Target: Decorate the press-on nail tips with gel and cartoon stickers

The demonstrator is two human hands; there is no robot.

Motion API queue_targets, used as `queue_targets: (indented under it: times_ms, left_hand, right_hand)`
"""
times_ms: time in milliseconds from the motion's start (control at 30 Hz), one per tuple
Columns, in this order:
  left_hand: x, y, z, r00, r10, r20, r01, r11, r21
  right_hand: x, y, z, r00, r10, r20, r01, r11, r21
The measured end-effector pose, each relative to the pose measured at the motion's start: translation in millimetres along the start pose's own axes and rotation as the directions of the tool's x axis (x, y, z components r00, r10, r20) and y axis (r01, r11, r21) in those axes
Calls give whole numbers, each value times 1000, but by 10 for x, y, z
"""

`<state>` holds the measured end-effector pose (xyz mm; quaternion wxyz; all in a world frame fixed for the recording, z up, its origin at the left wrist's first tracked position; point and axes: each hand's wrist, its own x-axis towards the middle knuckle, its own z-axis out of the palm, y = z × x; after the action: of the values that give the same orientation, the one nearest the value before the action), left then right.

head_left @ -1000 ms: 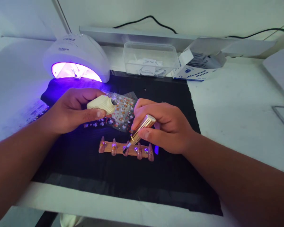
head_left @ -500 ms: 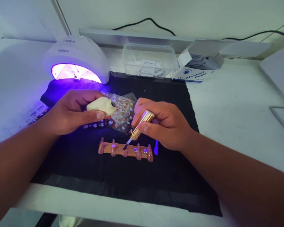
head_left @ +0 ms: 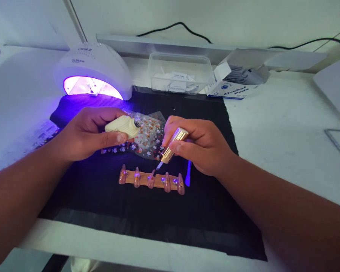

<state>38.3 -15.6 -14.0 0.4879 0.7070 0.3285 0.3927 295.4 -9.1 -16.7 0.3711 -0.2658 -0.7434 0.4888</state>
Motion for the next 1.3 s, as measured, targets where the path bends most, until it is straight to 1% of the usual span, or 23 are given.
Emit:
queue_targets:
  times_ms: [67, 133, 233, 300, 367, 467, 533, 600, 700, 733, 767, 833, 1000, 1133, 1300]
  left_hand:
    - [-1, -4, -5, 1000, 14, 13, -14, 1000, 0]
    - [1, -11, -7, 999, 29, 17, -29, 999, 19]
    - [8, -27, -6, 998, 61, 7, -61, 997, 55]
    - [11, -36, -8, 997, 75, 21, -76, 995, 68]
    - [10, -38, -11, 997, 68, 39, -71, 995, 68]
    - [6, -26, -13, 998, 48, 51, -51, 997, 56]
    - [7, -10, -8, 997, 33, 64, -36, 998, 56]
    - [9, 8, 0, 997, 15, 82, -19, 998, 55]
    - [9, 34, 11, 995, -10, 99, 3, 998, 70]
    - [7, 41, 15, 994, -19, 105, 11, 997, 74]
    - [4, 47, 19, 993, -28, 111, 19, 997, 76]
    - [-4, 59, 30, 991, -44, 126, 36, 997, 65]
    - [-7, 77, 54, 989, -57, 135, 50, 997, 54]
    - [0, 75, 52, 988, -66, 140, 57, 996, 71]
    - [3, 84, 58, 989, -66, 134, 55, 995, 83]
  right_hand:
    - [-1, 23, 0, 999, 33, -21, -32, 998, 44]
    - [0, 43, 11, 997, 58, -44, -51, 988, 143]
    - [14, 56, 34, 991, 52, -121, -11, 949, 314]
    - [26, 51, 48, 985, 41, -167, 26, 925, 378]
    - [31, 36, 62, 985, 40, -171, 34, 912, 409]
    - [23, 12, 85, 988, 41, -147, 22, 914, 405]
    - [18, 3, 98, 984, 22, -177, 48, 924, 380]
    - [20, 1, 107, 957, -24, -289, 132, 924, 360]
    - [32, 4, 114, 871, -78, -486, 262, 910, 323]
    - [34, 5, 116, 847, -87, -525, 285, 907, 309]
    - [34, 6, 118, 833, -93, -546, 297, 907, 298]
    - [27, 6, 123, 834, -95, -543, 288, 915, 283]
    - [4, -19, 122, 869, -55, -492, 227, 927, 297]
    - [10, -37, 113, 873, -35, -487, 217, 921, 323]
    - [4, -11, 112, 876, -36, -481, 194, 939, 283]
